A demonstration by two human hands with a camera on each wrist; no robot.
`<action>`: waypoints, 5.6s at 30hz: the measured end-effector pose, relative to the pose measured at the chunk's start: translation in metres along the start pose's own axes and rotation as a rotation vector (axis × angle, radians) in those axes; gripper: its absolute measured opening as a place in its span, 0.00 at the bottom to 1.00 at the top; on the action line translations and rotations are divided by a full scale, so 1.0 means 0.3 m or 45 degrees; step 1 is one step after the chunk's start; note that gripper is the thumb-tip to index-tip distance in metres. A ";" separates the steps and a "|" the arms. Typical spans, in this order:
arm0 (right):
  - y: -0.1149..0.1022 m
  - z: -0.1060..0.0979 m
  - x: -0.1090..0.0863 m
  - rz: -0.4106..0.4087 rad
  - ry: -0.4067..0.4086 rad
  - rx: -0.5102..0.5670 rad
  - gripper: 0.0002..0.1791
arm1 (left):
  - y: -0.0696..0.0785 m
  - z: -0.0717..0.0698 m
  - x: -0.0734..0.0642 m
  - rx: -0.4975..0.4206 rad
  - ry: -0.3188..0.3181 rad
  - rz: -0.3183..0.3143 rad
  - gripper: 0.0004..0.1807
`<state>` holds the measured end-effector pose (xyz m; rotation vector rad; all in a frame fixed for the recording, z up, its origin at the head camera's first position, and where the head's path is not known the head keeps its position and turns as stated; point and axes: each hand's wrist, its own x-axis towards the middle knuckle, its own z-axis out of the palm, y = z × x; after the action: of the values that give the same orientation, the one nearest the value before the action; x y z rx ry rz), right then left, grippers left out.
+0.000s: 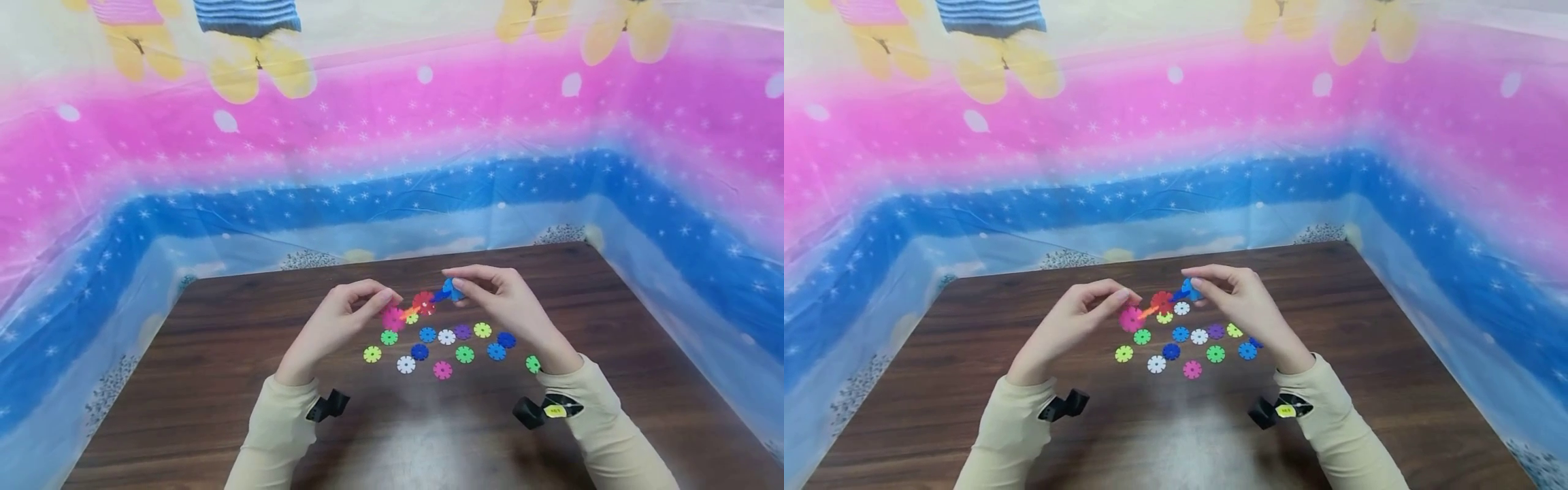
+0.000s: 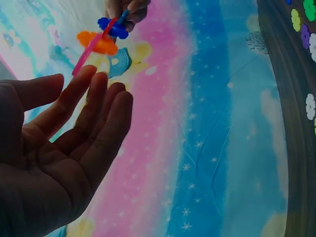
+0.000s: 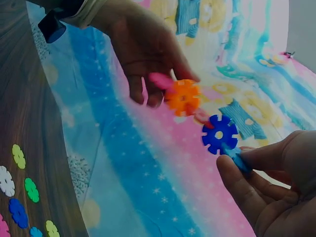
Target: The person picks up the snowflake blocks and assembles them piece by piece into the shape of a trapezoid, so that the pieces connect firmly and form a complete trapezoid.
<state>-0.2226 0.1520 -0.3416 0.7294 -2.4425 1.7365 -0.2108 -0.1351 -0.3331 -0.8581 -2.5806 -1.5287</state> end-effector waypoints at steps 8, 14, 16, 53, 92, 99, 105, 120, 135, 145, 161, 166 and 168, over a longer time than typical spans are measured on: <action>-0.013 0.043 -0.005 -0.053 -0.100 0.028 0.14 | -0.028 0.104 0.035 -0.059 -0.087 -0.010 0.14; -0.014 0.064 -0.007 -0.084 -0.119 0.054 0.11 | -0.023 0.154 0.037 -0.133 -0.047 -0.029 0.10; -0.013 0.063 -0.004 -0.077 -0.122 0.043 0.11 | -0.020 0.159 0.035 -0.150 -0.031 -0.027 0.09; 0.415 -0.063 0.097 0.416 -0.339 -0.794 0.11 | -0.036 0.088 0.037 -0.164 0.215 -0.056 0.10; 0.011 0.084 -0.025 -0.535 0.163 -0.419 0.12 | -0.026 0.127 0.031 -0.150 0.080 -0.040 0.11; 0.005 0.096 -0.035 -0.585 0.184 -0.396 0.13 | -0.027 0.128 0.027 -0.188 0.094 -0.006 0.13; -0.002 0.105 -0.029 -0.639 0.211 -0.373 0.14 | -0.019 0.128 0.025 -0.244 0.097 -0.008 0.13; -0.011 0.111 -0.016 -0.732 0.231 -0.439 0.15 | 0.012 0.125 0.033 -0.220 0.110 -0.008 0.12; 0.003 0.060 0.001 -0.658 0.127 -0.523 0.12 | -0.018 0.140 0.060 -0.224 0.082 -0.015 0.14; 0.136 -0.120 -0.009 -0.122 0.062 -0.754 0.13 | -0.043 0.115 0.059 -0.258 0.162 -0.071 0.12; 0.424 -0.213 -0.043 0.441 -0.484 -0.866 0.19 | -0.050 0.108 0.057 -0.290 0.153 -0.072 0.13; 0.438 -0.215 -0.036 0.426 -0.540 -0.828 0.16 | -0.052 0.108 0.058 -0.295 0.159 -0.071 0.12; 0.441 -0.212 -0.033 0.431 -0.550 -0.809 0.15 | -0.053 0.106 0.057 -0.300 0.162 -0.069 0.12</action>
<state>-0.2817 0.2466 -0.4375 0.6837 -3.3009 0.7888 -0.2248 -0.1074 -0.3574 -0.6843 -2.3885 -1.8645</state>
